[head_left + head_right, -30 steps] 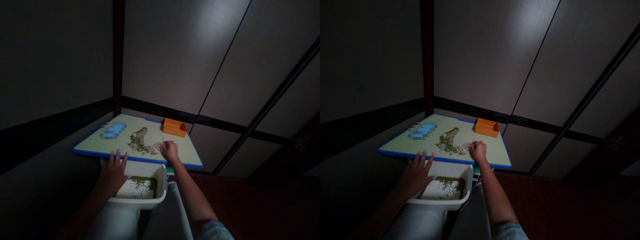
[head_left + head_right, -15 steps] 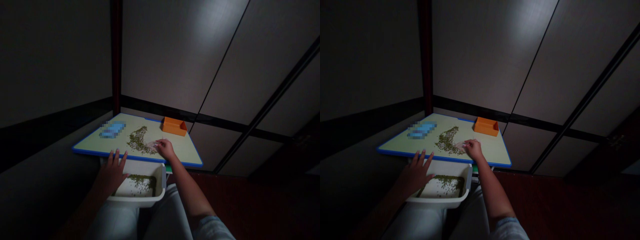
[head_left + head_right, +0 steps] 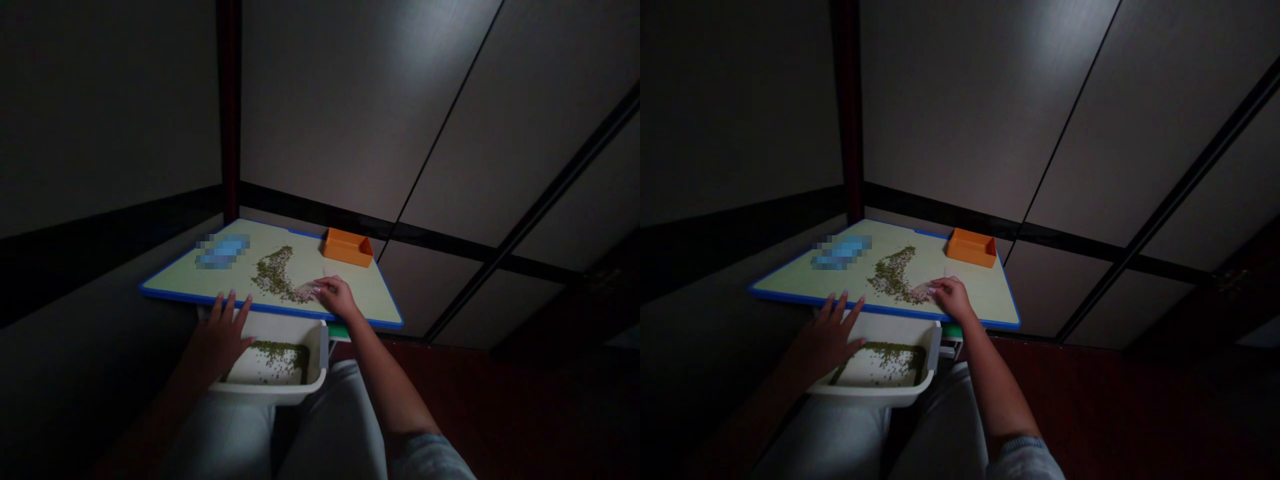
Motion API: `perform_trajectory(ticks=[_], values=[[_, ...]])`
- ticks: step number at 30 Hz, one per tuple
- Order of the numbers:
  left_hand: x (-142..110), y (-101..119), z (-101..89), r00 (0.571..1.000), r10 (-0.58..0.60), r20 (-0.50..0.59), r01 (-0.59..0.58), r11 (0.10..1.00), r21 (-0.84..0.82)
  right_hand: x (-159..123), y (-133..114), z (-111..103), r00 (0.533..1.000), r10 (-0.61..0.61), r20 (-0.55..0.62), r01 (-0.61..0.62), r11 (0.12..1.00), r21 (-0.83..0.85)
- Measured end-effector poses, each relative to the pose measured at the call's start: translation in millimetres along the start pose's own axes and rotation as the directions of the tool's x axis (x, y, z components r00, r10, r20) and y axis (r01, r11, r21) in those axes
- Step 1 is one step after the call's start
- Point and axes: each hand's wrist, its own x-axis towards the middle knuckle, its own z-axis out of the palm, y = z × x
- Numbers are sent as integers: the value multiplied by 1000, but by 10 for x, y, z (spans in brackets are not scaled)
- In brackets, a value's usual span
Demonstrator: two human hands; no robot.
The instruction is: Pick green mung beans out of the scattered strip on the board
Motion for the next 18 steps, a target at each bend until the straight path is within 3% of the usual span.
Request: perform_trajectory(ticks=[9, 18], values=[[-6, -5, 17, 1000, -9, -21, 9, 1000, -21, -38, 130, -215, 994, 66, -87, -69, 997, -32], [-7, 32, 83, 998, -35, -47, 33, 998, -44, -54, 156, -187, 988, 125, -93, -131, 990, -53]])
